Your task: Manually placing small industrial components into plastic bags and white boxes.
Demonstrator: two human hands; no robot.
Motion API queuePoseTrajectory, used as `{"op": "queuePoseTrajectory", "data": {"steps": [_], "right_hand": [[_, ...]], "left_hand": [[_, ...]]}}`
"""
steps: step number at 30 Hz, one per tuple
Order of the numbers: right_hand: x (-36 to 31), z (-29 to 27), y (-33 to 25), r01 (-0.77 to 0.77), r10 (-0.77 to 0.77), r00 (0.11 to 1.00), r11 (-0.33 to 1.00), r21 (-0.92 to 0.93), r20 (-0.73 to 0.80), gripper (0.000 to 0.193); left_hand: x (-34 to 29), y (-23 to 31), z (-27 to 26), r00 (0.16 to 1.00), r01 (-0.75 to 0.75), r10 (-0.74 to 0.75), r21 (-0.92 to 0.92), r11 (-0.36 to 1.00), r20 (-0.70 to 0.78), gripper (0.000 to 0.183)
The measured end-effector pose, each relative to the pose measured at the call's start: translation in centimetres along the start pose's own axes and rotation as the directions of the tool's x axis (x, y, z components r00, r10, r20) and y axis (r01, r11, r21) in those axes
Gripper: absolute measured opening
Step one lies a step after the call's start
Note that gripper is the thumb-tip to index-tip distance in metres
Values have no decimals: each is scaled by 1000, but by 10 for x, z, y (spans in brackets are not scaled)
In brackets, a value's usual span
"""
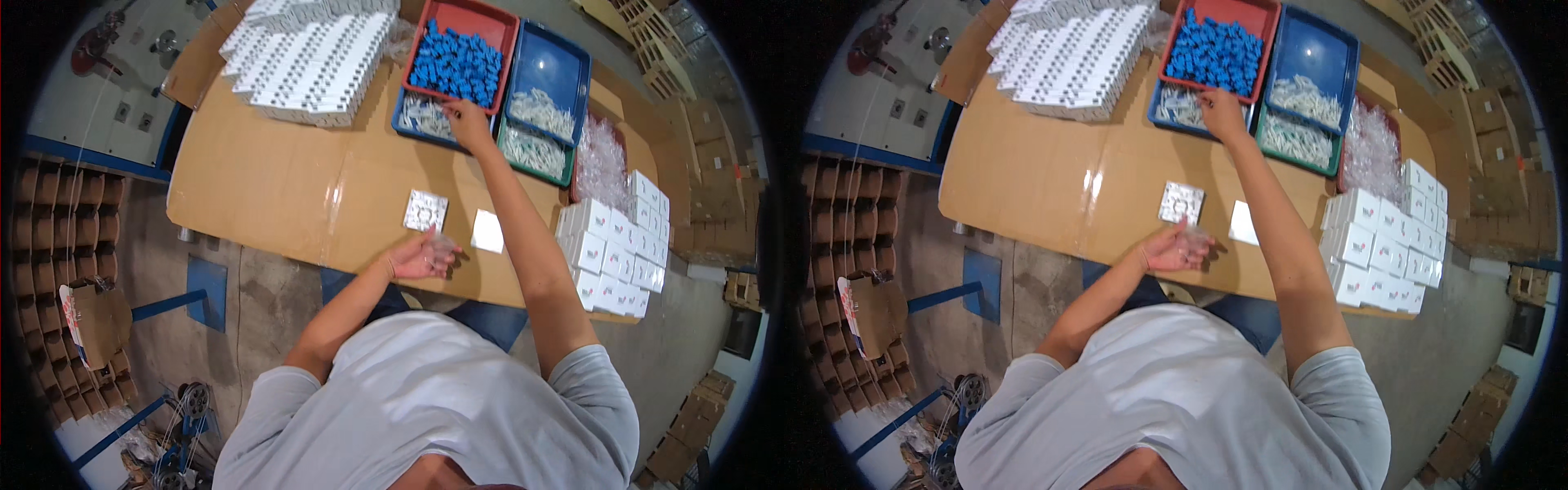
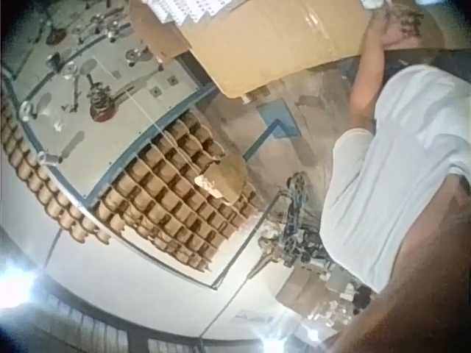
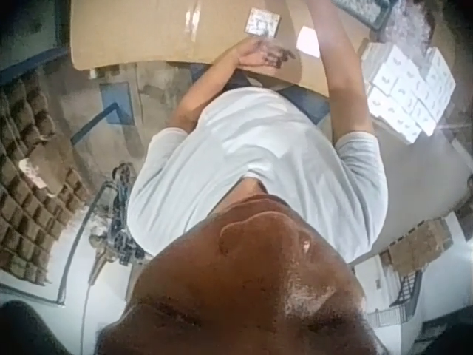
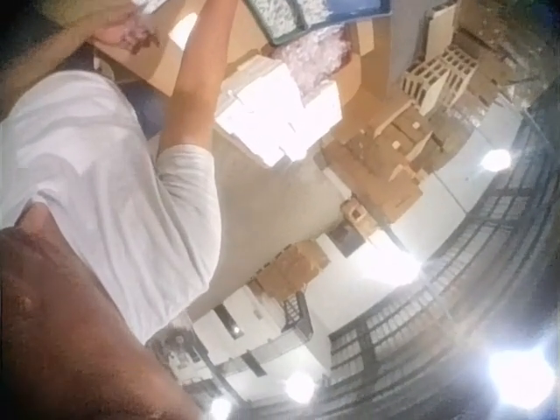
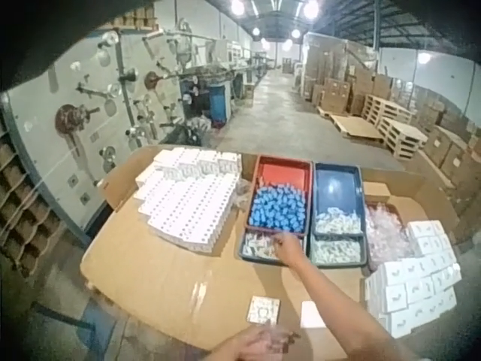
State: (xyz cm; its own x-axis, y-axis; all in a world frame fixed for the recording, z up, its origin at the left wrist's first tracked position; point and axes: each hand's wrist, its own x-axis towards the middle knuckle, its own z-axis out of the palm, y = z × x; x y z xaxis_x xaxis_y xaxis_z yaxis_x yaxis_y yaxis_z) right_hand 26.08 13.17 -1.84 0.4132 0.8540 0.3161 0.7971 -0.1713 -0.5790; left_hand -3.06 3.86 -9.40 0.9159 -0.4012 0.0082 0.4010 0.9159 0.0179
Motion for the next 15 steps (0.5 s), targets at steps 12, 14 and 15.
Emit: {"op": "queuePoseTrajectory", "data": {"steps": [12, 14, 15], "right_hand": [[-194, -83, -78, -538, 302, 818, 701, 468, 489, 8], [-208, -82, -84, -413, 211, 885, 767, 492, 415, 10], [-211, -81, -87, -374, 192, 904, 787, 491, 381, 11]], "left_hand": [[-4, 3, 20, 978, -136, 145, 66, 989, -148, 79], [-4, 0, 16, 985, -126, 132, 58, 990, -114, 80], [-4, 0, 18, 982, -137, 146, 81, 987, -124, 78]]}}
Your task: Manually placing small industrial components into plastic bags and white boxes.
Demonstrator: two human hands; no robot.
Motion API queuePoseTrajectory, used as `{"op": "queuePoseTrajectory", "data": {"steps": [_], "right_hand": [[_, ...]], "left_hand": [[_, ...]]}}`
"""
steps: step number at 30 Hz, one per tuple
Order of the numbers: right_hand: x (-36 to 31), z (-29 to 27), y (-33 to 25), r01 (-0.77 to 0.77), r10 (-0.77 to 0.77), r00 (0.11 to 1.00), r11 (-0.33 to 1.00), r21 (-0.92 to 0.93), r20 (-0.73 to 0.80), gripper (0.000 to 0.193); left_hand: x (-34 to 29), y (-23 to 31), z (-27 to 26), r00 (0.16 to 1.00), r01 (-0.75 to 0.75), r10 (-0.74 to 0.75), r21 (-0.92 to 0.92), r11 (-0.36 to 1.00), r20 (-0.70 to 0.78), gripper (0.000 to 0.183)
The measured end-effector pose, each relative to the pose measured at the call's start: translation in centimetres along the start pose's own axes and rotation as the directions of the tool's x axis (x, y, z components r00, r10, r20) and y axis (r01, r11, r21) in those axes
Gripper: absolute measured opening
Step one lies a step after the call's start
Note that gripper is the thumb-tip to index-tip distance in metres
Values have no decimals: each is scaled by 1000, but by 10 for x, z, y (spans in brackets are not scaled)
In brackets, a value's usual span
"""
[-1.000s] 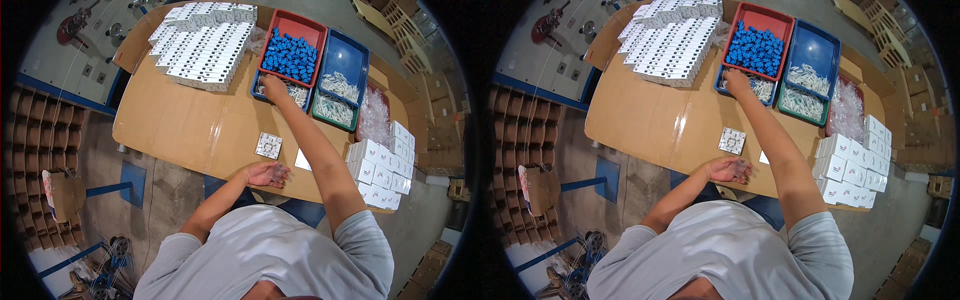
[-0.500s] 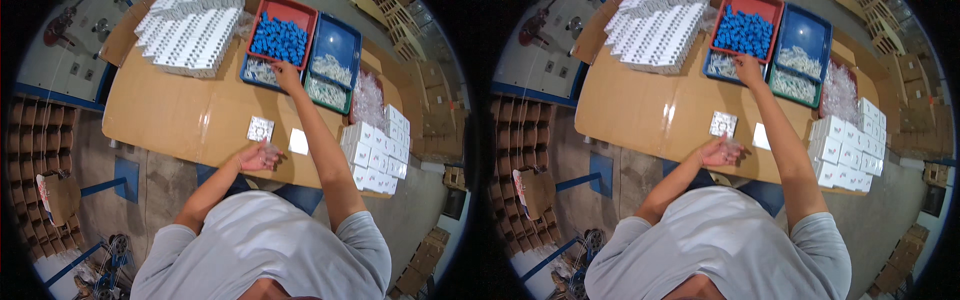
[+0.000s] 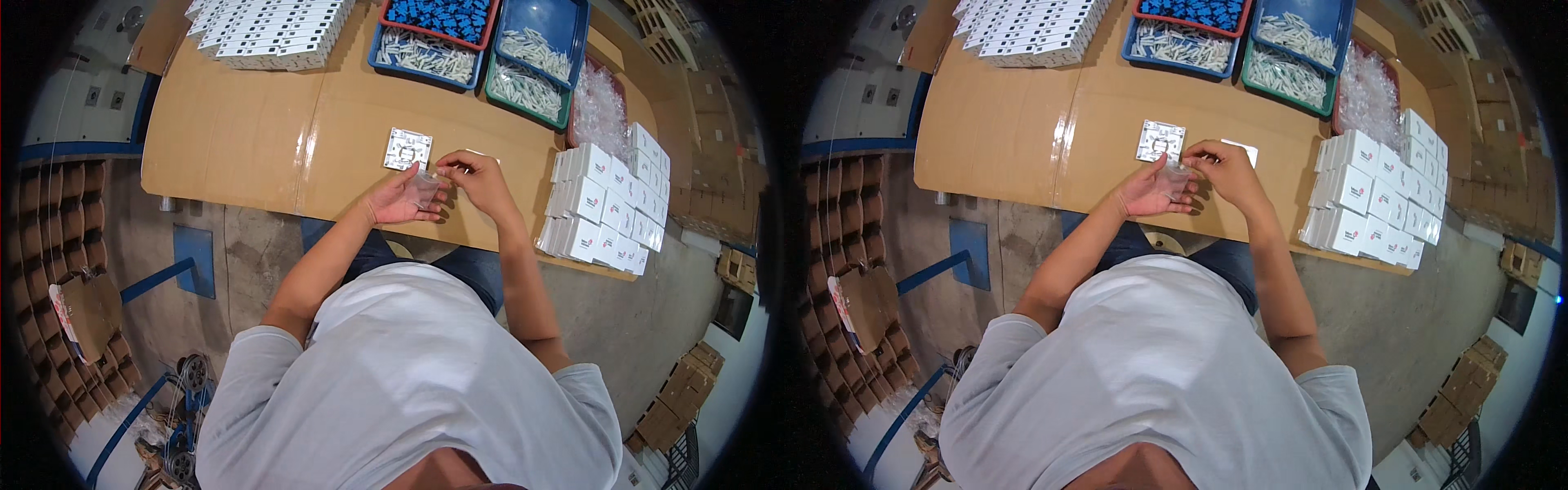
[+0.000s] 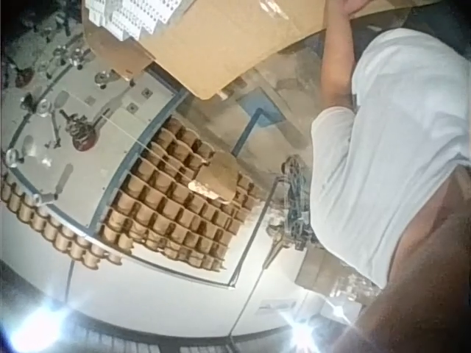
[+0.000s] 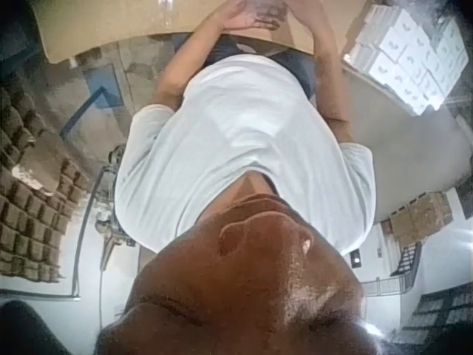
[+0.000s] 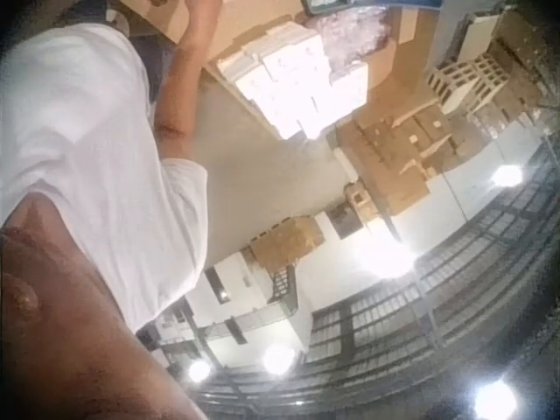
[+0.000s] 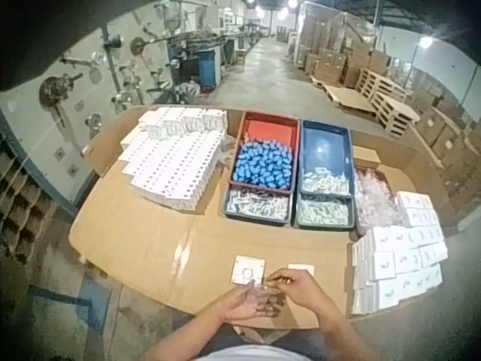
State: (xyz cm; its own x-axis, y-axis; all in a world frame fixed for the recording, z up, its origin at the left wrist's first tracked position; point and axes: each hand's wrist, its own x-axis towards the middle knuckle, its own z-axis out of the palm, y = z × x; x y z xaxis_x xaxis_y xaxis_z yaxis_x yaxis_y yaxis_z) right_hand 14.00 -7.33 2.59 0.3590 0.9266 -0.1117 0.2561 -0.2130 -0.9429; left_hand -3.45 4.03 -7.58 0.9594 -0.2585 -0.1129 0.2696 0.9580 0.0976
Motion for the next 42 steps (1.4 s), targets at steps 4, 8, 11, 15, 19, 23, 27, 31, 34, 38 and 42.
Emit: {"op": "queuePoseTrajectory", "data": {"steps": [4, 8, 11, 15, 19, 23, 27, 31, 34, 38, 42], "right_hand": [[-8, 2, -25, -96, 96, 995, 993, -73, 4, 11], [-6, -1, -26, -85, 105, 992, 967, -239, 73, 12], [-3, 3, -23, 36, 13, 990, 937, -348, 139, 12], [-1, 9, -23, 89, -61, 993, 948, -306, 99, 12], [-4, 8, -32, 27, 6, 992, 964, -265, 125, 12], [-4, 3, -19, 35, 21, 982, 956, -290, 188, 10], [-6, 5, -32, 5, 35, 987, 970, -245, 160, 10], [-4, 6, -21, 179, -128, 979, 911, -372, 158, 22], [-5, 11, -15, 116, -9, 976, 869, -481, 218, 31], [-5, 18, -10, 141, -19, 971, 850, -508, 238, 36], [-2, 21, -11, 131, 11, 968, 828, -544, 249, 42]], "left_hand": [[0, -4, -3, 999, -13, 15, 68, 998, -31, 72], [-1, -6, -3, 999, -16, 20, 79, 997, -51, 68], [-1, -5, -2, 999, -39, 40, 102, 994, -14, 66], [-1, -5, -1, 999, -27, 30, 120, 992, -26, 63], [0, -7, -4, 998, -39, 43, 95, 995, -35, 62], [0, -7, -7, 999, -33, 37, 106, 994, -39, 63], [-1, -6, -2, 998, -31, 37, 107, 994, -58, 65], [0, -6, -3, 999, -28, 31, 84, 996, -37, 64], [0, -7, -4, 997, -26, 31, 72, 997, -76, 60], [0, -10, -24, 999, -28, 31, 75, 997, -40, 57], [1, -11, -28, 998, -49, 54, 108, 993, -44, 58]]}}
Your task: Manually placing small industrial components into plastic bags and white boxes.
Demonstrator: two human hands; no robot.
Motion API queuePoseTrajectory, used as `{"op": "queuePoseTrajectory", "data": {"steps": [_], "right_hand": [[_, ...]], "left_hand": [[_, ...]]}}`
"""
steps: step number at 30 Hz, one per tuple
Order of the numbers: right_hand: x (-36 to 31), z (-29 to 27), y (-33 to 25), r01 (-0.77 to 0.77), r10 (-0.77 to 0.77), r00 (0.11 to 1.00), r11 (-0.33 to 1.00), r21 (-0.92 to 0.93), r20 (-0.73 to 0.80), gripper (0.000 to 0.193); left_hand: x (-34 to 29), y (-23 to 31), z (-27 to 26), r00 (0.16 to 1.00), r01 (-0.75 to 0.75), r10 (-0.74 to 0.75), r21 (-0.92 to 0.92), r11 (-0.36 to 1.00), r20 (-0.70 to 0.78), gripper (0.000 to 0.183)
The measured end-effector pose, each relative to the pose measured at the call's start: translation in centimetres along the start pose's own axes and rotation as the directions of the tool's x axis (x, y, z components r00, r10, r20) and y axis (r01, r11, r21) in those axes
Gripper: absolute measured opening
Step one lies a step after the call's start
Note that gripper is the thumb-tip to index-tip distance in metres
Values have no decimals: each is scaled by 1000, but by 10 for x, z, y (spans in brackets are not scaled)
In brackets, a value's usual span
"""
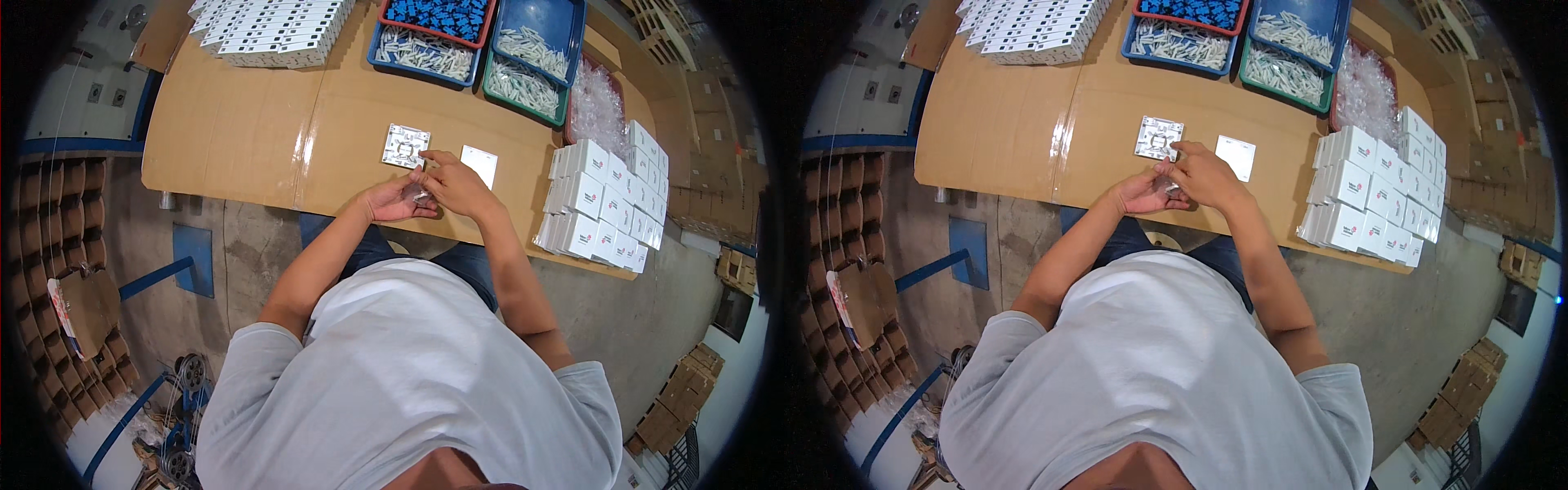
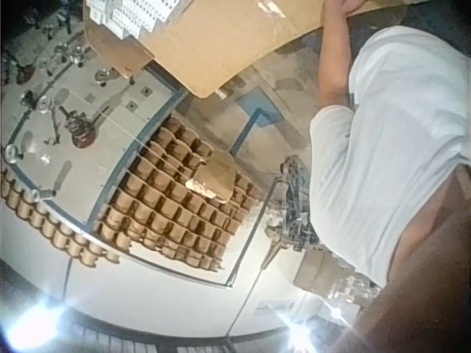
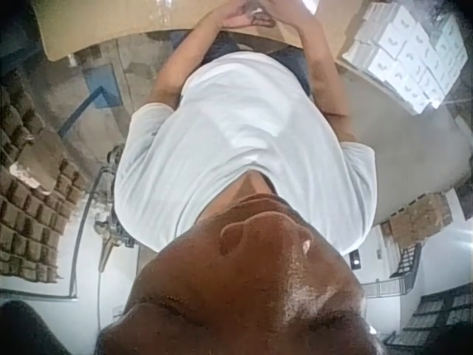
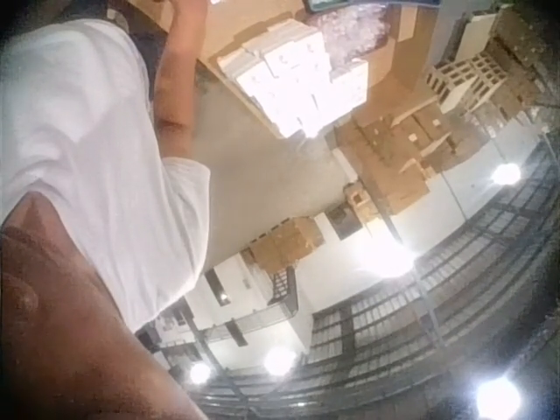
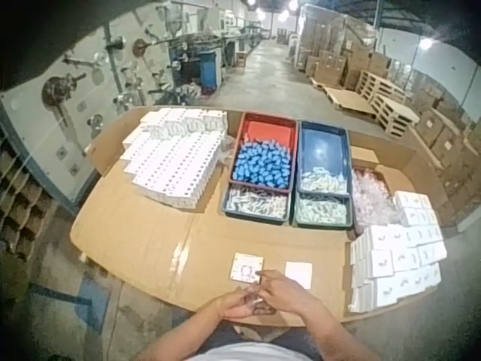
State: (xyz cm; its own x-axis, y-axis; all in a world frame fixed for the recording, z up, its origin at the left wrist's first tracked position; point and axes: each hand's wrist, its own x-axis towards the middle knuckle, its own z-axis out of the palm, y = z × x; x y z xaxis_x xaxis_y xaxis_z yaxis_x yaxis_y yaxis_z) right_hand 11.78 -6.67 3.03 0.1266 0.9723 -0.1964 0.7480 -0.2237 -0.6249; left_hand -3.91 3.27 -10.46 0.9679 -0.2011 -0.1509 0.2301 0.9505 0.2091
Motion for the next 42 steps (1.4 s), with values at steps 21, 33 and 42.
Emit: {"op": "queuePoseTrajectory", "data": {"steps": [21, 33, 42], "right_hand": [[-5, -17, 20, 22, -92, 984, 916, 400, 156, 17], [6, -71, 113, -152, 299, 887, 909, 387, -353, 22], [41, -144, 204, -360, 350, 587, 921, 152, -731, 15]], "left_hand": [[-3, 3, 8, 997, -1, 2, -25, 1000, 73, 54], [-8, -1, 0, 984, 84, -87, 23, 996, 158, 73], [-1, 6, 15, 992, 104, -105, 11, 994, 75, 72]]}}
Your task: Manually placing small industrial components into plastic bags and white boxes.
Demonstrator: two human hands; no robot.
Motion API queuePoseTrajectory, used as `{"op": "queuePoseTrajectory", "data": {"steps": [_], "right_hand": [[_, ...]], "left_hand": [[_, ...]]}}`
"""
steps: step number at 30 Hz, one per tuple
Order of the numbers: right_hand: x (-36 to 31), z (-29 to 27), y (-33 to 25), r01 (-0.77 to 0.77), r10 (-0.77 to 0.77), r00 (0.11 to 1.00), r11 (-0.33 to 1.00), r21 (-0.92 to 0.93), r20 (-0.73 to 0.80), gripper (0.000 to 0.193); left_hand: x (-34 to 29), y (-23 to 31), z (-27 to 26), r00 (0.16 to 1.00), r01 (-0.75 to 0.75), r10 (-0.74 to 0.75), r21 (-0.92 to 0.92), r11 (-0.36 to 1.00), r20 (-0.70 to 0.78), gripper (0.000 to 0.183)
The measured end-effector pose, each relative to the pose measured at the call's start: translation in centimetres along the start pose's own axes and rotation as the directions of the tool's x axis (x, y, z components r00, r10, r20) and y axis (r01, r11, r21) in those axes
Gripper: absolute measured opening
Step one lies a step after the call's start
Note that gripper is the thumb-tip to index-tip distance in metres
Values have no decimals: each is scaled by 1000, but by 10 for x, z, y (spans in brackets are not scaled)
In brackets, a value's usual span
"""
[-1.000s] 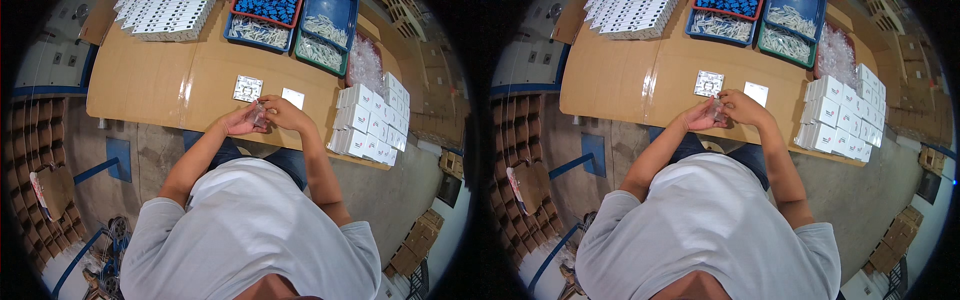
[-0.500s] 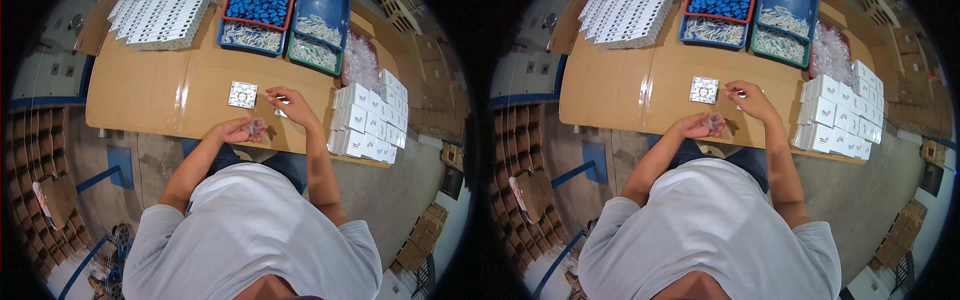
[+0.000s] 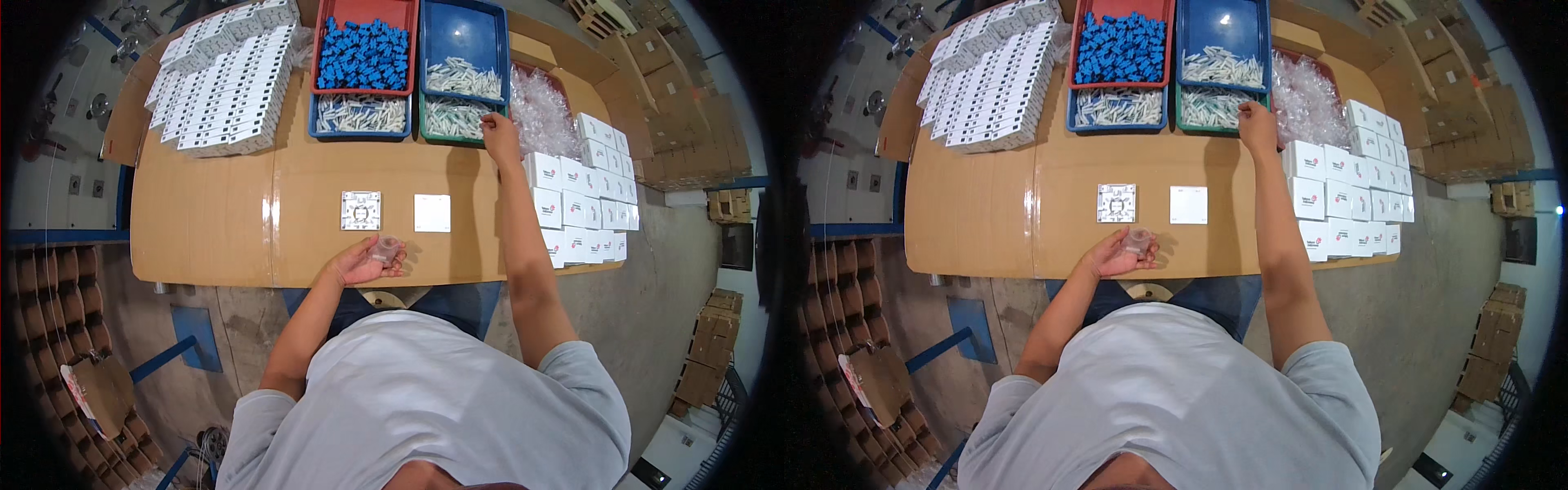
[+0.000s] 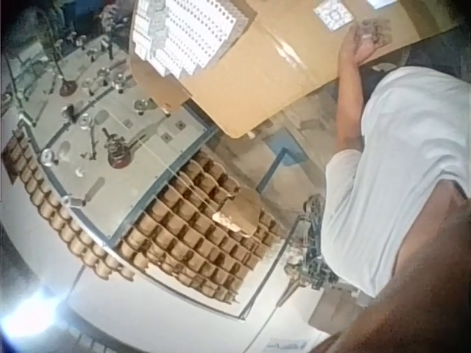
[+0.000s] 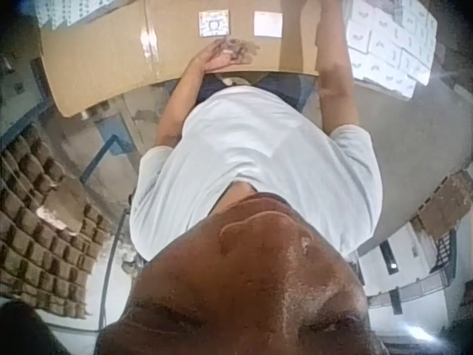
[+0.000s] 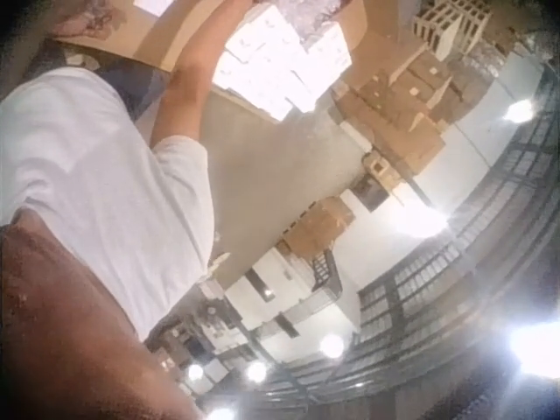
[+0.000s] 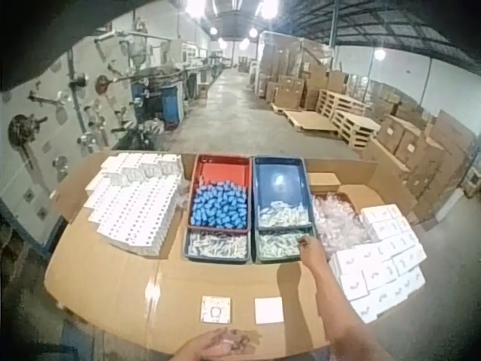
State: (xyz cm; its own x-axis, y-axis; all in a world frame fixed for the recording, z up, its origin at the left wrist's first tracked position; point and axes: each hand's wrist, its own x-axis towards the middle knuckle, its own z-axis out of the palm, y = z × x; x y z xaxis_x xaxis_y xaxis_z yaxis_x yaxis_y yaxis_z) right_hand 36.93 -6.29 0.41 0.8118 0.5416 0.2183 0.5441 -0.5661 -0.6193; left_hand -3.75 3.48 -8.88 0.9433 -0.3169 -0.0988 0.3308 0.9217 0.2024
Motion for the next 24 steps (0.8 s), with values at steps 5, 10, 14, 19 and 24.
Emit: {"op": "queuePoseTrajectory", "data": {"steps": [5, 10, 14, 19, 24], "right_hand": [[43, 14, -34, 176, -182, 980, 982, 70, 78, 16], [69, 43, -28, 461, -433, 883, 874, -154, 182, 22], [69, 49, -35, 491, -441, 869, 827, -275, 226, 27], [85, 41, -27, 491, -414, 846, 851, -189, 336, 26], [100, 33, -15, 289, -290, 864, 955, 66, 412, 20]], "left_hand": [[-5, 0, -1, 999, 25, -25, -1, 1000, -29, 73], [-1, 0, -5, 998, 48, -48, -4, 999, -33, 71], [0, 1, -5, 999, 43, -43, 5, 999, 0, 71], [1, 3, -3, 998, 61, -61, -23, 998, -9, 71], [0, 4, -1, 998, 58, -58, -9, 998, -9, 70]]}}
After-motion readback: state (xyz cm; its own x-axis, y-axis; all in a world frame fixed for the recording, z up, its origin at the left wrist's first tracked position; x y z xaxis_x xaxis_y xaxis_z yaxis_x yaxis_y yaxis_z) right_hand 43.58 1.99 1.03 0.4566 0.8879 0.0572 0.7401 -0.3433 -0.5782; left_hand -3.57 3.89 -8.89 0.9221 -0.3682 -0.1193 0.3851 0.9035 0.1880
